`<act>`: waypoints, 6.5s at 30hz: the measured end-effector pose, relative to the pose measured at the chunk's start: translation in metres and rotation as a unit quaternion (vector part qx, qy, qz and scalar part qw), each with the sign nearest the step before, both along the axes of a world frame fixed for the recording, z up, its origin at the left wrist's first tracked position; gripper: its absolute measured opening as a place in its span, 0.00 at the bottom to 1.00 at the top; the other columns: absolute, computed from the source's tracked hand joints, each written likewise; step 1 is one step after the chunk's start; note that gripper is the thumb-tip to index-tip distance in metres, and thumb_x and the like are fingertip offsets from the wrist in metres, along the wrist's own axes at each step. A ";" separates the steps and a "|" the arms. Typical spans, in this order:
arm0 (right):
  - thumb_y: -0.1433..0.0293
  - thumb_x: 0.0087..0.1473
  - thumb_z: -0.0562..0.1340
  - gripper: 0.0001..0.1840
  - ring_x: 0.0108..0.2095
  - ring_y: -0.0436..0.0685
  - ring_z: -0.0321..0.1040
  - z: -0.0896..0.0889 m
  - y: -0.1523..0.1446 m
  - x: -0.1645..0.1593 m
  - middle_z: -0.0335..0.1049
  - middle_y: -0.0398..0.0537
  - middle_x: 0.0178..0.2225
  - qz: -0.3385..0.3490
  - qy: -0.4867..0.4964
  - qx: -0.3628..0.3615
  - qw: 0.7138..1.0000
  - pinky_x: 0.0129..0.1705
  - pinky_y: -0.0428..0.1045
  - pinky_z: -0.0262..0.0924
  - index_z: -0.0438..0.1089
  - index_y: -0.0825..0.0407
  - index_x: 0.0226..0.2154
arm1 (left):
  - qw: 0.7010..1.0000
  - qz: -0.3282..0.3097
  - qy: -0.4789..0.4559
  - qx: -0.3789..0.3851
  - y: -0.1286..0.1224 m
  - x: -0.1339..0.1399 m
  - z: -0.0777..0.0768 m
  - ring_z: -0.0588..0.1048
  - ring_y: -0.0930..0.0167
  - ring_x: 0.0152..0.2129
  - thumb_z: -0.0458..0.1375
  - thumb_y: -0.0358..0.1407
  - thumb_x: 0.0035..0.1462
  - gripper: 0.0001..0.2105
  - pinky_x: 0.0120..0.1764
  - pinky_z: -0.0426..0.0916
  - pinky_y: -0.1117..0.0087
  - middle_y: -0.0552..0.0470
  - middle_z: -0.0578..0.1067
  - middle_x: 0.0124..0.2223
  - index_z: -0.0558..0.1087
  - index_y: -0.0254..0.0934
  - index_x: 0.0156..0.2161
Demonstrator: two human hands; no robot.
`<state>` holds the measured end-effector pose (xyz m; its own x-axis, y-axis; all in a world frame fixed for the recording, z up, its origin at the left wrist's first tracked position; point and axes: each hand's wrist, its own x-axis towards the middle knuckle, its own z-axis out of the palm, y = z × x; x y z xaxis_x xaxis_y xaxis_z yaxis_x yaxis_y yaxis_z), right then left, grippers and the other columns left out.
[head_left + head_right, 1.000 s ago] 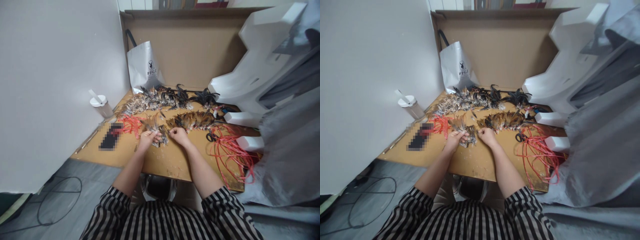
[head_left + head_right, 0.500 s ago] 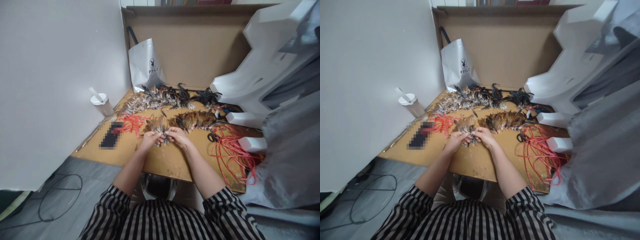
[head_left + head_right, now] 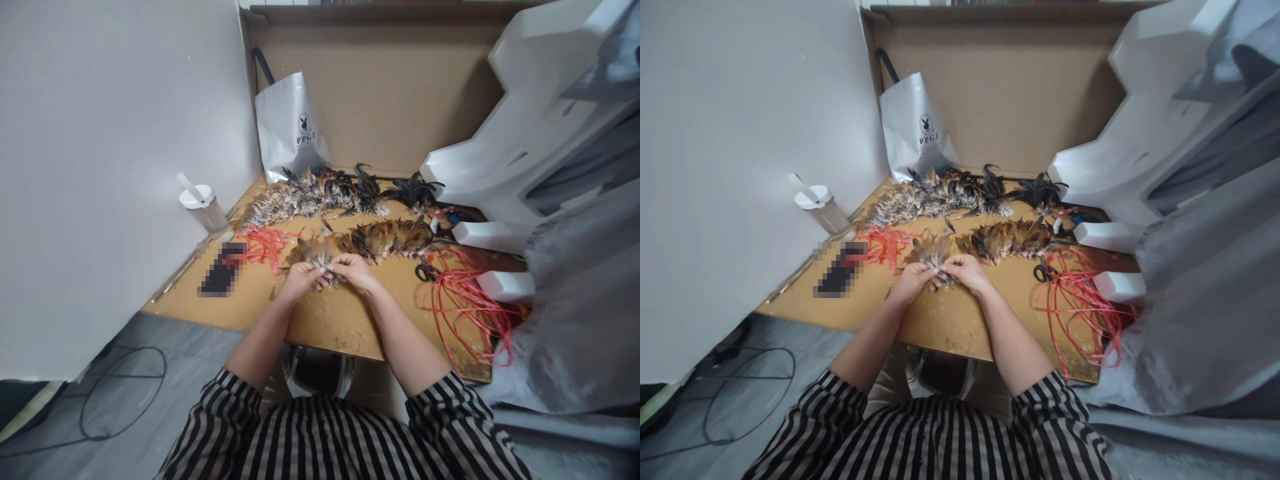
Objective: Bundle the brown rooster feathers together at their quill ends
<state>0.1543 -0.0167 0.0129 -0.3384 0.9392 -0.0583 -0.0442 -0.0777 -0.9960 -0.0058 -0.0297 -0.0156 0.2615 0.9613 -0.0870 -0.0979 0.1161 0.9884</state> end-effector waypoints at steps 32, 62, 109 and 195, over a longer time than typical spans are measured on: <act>0.63 0.36 0.66 0.14 0.13 0.43 0.51 -0.007 0.001 -0.008 0.59 0.37 0.12 -0.054 0.080 -0.011 0.995 0.15 0.41 0.43 0.63 0.54 0.20 | 1.000 -0.010 -0.012 -0.010 0.001 -0.001 -0.002 0.67 0.78 0.13 0.60 0.43 0.44 0.15 0.19 0.60 0.77 0.50 0.72 0.20 0.73 0.29 0.27; 0.61 0.33 0.67 0.15 0.13 0.43 0.47 -0.009 -0.001 -0.015 0.59 0.36 0.12 -0.082 0.055 -0.002 0.995 0.16 0.43 0.40 0.66 0.54 0.20 | 0.999 -0.021 -0.035 -0.008 0.000 -0.001 0.001 0.67 0.79 0.12 0.60 0.43 0.43 0.15 0.18 0.60 0.78 0.50 0.71 0.19 0.74 0.28 0.27; 0.62 0.39 0.63 0.12 0.16 0.45 0.48 0.000 -0.004 -0.011 0.56 0.38 0.15 -0.125 -0.008 0.112 0.986 0.18 0.43 0.43 0.63 0.53 0.20 | 0.997 0.015 -0.073 -0.035 -0.001 0.000 0.001 0.69 0.78 0.16 0.62 0.42 0.42 0.16 0.19 0.62 0.78 0.45 0.75 0.26 0.73 0.28 0.30; 0.62 0.42 0.63 0.18 0.24 0.48 0.58 0.003 -0.010 -0.011 0.65 0.45 0.29 -0.114 -0.140 0.290 0.940 0.28 0.45 0.56 0.67 0.53 0.37 | 0.993 0.100 -0.065 0.017 -0.001 0.002 0.004 0.70 0.76 0.18 0.62 0.42 0.41 0.14 0.21 0.64 0.77 0.47 0.76 0.26 0.74 0.30 0.29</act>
<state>0.1428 -0.0264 0.0154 -0.1718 0.8864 0.4299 0.2772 0.4622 -0.8423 -0.0042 -0.0302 -0.0116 0.0720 0.9969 -0.0317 -0.2432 0.0483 0.9688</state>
